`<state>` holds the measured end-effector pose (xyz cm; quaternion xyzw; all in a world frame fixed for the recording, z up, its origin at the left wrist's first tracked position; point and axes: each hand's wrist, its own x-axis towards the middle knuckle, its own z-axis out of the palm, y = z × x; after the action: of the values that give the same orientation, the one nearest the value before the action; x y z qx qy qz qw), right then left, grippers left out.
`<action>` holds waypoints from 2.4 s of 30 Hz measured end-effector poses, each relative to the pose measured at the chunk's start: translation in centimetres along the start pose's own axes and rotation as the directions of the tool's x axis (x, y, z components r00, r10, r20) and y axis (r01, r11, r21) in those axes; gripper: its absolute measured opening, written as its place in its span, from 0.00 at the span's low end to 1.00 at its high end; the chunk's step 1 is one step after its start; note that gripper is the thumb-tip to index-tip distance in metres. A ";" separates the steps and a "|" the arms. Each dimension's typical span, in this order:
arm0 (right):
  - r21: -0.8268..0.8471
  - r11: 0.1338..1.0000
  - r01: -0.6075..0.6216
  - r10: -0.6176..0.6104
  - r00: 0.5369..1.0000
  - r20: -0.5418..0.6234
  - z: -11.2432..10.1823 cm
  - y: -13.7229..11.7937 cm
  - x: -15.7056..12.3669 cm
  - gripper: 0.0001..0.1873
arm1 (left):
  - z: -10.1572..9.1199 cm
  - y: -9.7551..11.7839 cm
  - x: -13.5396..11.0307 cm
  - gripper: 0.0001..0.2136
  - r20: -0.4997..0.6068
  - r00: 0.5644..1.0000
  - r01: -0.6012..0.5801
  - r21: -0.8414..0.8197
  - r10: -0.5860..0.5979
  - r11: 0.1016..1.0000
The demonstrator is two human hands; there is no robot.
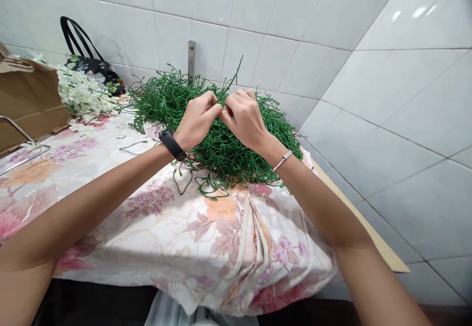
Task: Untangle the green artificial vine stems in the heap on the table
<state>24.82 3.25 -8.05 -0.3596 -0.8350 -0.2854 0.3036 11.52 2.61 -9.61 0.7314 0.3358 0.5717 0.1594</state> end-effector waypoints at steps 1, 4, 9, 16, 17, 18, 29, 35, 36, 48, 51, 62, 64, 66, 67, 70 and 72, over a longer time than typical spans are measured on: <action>0.000 1.000 0.002 -0.002 1.000 -0.002 0.0 0.1 0.0 0.11 | 0.1 -0.1 0.0 0.08 0.001 1.000 0.010 -0.019 -0.010 1.000; -0.009 1.000 0.010 -0.010 1.000 -0.004 -0.2 0.4 -0.1 0.12 | 0.4 -0.3 -0.2 0.08 -0.012 1.000 0.021 -0.055 -0.022 0.998; -0.052 0.998 0.023 -0.024 0.999 -0.029 -0.3 0.2 -0.1 0.13 | 1.1 0.2 0.0 0.08 -0.056 0.998 0.034 -0.101 -0.040 0.994; 0.038 0.982 -0.184 0.188 0.964 -0.186 -1.6 4.6 -0.2 0.12 | 0.5 1.1 -1.8 0.07 -0.034 0.996 0.078 -0.109 -0.082 0.991; 0.100 0.949 -0.298 0.315 0.911 -0.267 -2.4 6.1 -0.3 0.13 | 0.1 0.9 -2.5 0.06 -0.007 0.995 0.097 -0.113 -0.098 0.989; 0.167 0.914 -0.370 0.405 0.856 -0.322 -3.3 7.5 -0.3 0.14 | -0.3 0.6 -3.0 0.06 -0.002 0.992 0.127 -0.118 -0.129 0.985; 0.632 0.733 -0.250 0.336 0.942 -0.018 -7.8 8.1 -0.3 0.12 | -4.0 1.6 1.4 0.07 -0.069 0.980 -0.152 0.332 0.185 0.931; 0.556 0.798 -0.234 0.283 0.959 -0.001 -9.3 6.8 -0.2 0.14 | -3.7 0.7 0.6 0.07 0.056 0.930 -0.335 0.540 0.364 0.772; 0.524 0.820 -0.230 0.279 0.960 -0.017 -9.5 6.6 -0.2 0.14 | -3.4 0.3 -0.2 0.06 0.099 0.929 -0.353 0.527 0.357 0.773; -0.006 0.996 -0.086 0.086 0.996 -0.026 -3.1 3.5 -6.3 0.11 | -2.1 1.2 -6.6 0.08 0.333 0.936 0.180 -0.184 -0.111 0.966; 0.126 0.986 -0.106 0.129 0.974 -0.187 -3.8 1.3 -8.2 0.11 | -1.5 1.1 -7.3 0.09 0.430 0.886 0.346 -0.359 -0.176 0.867; 0.312 0.941 0.131 -0.127 0.991 -0.032 -1.4 -2.9 -11.8 0.05 | -0.3 1.3 -9.1 0.11 0.545 0.828 0.220 -0.095 -0.134 0.971; 0.333 0.933 0.134 -0.133 0.991 -0.027 -1.0 -2.6 -11.8 0.05 | -0.1 1.0 -9.2 0.10 0.529 0.841 0.154 -0.043 -0.108 0.987; 0.337 0.933 0.126 -0.129 0.992 -0.013 -0.7 -2.4 -11.9 0.05 | 0.0 0.5 -9.3 0.10 0.519 0.853 0.036 0.045 -0.054 0.998; 0.327 0.937 0.123 -0.129 0.992 -0.004 -0.6 -2.3 -11.9 0.05 | 0.1 0.2 -9.3 0.10 0.517 0.856 -0.056 0.100 -0.003 0.993; 0.292 0.946 0.141 -0.153 0.988 0.017 -0.4 -2.4 -11.9 0.04 | 0.1 -0.5 -9.3 0.09 0.543 0.819 -0.361 0.236 0.186 0.902; 0.289 0.943 0.164 -0.176 0.984 0.014 -0.4 -2.5 -11.9 0.03 | 0.0 -0.6 -9.2 0.08 0.552 0.796 -0.462 0.285 0.250 0.840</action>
<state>29.62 -3.54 -16.93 -0.2439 -0.9013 -0.1791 0.3101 10.19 -3.16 -16.70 0.9199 0.2475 0.3030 -0.0284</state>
